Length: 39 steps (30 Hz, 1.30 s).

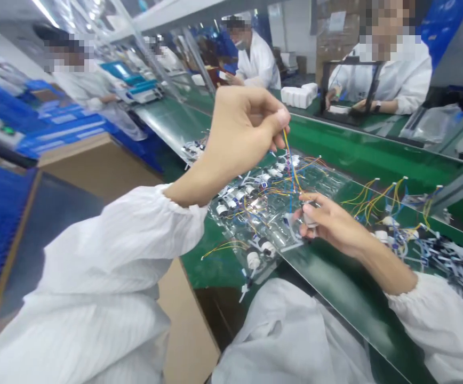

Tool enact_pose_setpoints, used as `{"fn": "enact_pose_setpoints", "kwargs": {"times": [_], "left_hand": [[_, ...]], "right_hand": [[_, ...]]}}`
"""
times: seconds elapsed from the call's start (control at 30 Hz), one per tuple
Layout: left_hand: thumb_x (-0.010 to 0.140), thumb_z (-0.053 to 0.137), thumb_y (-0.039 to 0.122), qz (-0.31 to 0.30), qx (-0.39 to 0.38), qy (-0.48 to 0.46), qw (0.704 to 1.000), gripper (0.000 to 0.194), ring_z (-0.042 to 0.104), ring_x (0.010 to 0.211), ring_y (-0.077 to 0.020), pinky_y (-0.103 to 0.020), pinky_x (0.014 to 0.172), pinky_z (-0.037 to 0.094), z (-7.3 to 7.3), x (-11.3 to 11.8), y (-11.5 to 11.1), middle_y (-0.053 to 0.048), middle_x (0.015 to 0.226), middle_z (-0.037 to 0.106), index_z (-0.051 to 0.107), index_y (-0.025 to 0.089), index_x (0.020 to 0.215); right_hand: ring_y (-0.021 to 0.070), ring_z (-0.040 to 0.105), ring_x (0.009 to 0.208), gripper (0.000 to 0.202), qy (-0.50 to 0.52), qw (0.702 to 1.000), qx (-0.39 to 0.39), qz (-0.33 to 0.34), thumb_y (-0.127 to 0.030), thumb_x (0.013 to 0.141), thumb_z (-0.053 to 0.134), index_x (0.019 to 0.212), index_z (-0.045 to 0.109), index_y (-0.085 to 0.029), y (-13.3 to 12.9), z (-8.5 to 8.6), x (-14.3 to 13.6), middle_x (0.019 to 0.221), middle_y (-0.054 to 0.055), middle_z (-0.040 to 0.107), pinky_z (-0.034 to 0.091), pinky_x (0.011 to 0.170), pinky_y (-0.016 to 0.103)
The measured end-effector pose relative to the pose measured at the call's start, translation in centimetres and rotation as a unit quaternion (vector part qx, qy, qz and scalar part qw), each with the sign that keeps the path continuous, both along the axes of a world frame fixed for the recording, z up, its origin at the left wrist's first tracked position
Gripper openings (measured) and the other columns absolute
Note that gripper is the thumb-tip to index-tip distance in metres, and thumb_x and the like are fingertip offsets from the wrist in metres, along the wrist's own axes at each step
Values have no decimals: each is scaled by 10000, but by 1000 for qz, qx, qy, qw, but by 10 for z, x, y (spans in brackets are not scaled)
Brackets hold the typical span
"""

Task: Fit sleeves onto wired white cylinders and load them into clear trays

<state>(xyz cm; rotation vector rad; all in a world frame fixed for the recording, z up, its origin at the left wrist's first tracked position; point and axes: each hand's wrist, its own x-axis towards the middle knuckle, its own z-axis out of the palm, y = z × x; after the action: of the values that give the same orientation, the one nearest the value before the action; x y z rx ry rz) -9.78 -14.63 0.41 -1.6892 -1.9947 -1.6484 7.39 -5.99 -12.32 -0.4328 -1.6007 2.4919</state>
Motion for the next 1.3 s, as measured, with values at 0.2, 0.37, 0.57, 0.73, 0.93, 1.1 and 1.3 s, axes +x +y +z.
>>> {"fn": "enact_pose_setpoints", "kwargs": {"times": [0.2,0.37,0.57,0.73,0.93,1.1,1.3], "left_hand": [[838,643,126,60,-110,-3,992,156,613,496,-175,-312,521,483,-44,-39,-20,-26,553,641,662,178,692],[823,628,215,97,-181,-10,979,120,598,484,-158,-286,533,458,-82,-75,-35,-26,548,657,685,170,728],[815,605,296,99,-215,-33,971,155,622,511,-180,-292,542,467,-113,-94,-45,-34,570,675,679,174,753],[831,614,315,83,-217,-74,970,159,661,552,-198,-305,557,490,-127,-94,-43,-56,634,690,677,174,793],[876,601,370,63,-232,-22,970,235,645,637,-193,-294,603,485,-133,-95,-46,-69,711,707,696,157,846],[933,559,393,53,-262,4,964,343,688,734,-218,-343,708,539,-133,-94,-53,-97,878,753,692,129,1109],[940,641,357,217,-61,48,973,368,676,1099,-225,-367,944,559,-126,-72,-116,-106,1272,690,606,181,1261]], "right_hand": [[133,682,658,536,-69,997,-17,-27,-458,795,820,1077,400,-281,-20,-42,-31,850,-78,572,490,532,218],[181,725,729,179,-117,981,155,0,-261,934,582,1054,451,-258,-37,-47,-45,968,-15,556,567,534,289],[225,692,903,115,-131,812,567,49,-101,941,560,942,619,-199,-50,-33,-55,919,55,719,494,843,338],[247,700,1033,275,-141,772,617,61,-236,1098,403,1111,669,-163,-50,-30,-52,1074,109,746,463,900,339],[344,695,1102,568,-169,721,665,91,-596,980,632,1314,618,-137,-65,-30,-45,1232,145,673,539,869,412],[331,727,1039,320,-191,658,720,107,-377,1049,548,1208,668,-127,-75,-23,-49,1186,137,676,574,782,400],[294,743,1004,281,-198,666,712,101,-292,1049,489,1148,716,-159,-65,-26,-55,1140,106,694,561,747,356]]}}
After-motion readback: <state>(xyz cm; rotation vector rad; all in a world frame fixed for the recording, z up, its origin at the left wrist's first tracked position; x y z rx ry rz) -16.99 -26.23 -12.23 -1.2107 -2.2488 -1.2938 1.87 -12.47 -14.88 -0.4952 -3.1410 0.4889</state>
